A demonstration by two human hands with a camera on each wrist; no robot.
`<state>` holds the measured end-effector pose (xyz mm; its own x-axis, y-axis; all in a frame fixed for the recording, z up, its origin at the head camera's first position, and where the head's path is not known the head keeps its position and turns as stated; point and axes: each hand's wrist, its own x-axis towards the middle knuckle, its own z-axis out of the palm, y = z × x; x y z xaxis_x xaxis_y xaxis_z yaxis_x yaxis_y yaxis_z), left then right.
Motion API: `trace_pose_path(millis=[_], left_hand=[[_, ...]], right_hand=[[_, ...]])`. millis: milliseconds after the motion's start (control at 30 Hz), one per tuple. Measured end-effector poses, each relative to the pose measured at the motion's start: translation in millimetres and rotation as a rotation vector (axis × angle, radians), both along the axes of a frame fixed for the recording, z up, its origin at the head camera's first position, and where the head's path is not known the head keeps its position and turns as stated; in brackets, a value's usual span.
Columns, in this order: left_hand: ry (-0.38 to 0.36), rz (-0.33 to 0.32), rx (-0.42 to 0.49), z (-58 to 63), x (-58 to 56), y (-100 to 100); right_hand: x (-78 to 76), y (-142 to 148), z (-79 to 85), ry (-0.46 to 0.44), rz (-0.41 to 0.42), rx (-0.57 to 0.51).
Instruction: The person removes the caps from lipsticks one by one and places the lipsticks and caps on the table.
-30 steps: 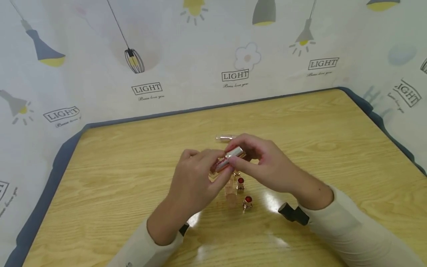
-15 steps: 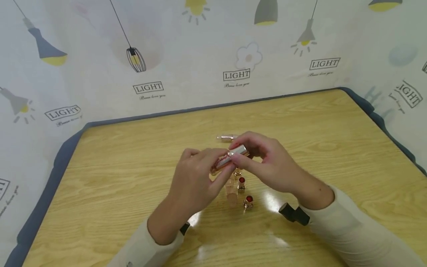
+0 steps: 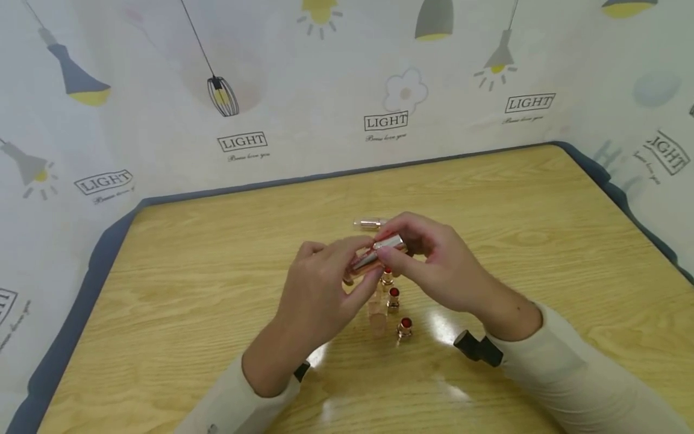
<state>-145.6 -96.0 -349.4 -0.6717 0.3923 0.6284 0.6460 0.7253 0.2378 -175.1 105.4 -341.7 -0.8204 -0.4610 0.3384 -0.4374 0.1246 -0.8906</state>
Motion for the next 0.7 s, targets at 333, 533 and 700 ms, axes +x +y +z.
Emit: trace_pose_path(millis=[333,533,700], left_hand=[[0.014,0.002,-0.008,-1.4,-0.6,1.1],[0.010,0.003,-0.017,-1.7,-0.1,1.6],[0.008,0.007,-0.032,-2.2,-0.1,2.3]], right_hand=[[0.3,0.0,-0.4,-0.028,0.007,-0.007],[0.6,-0.7,-1.2,-0.040,0.017,0.001],[1.6,-1.6,-2.1,-0.062,0.025,0.011]])
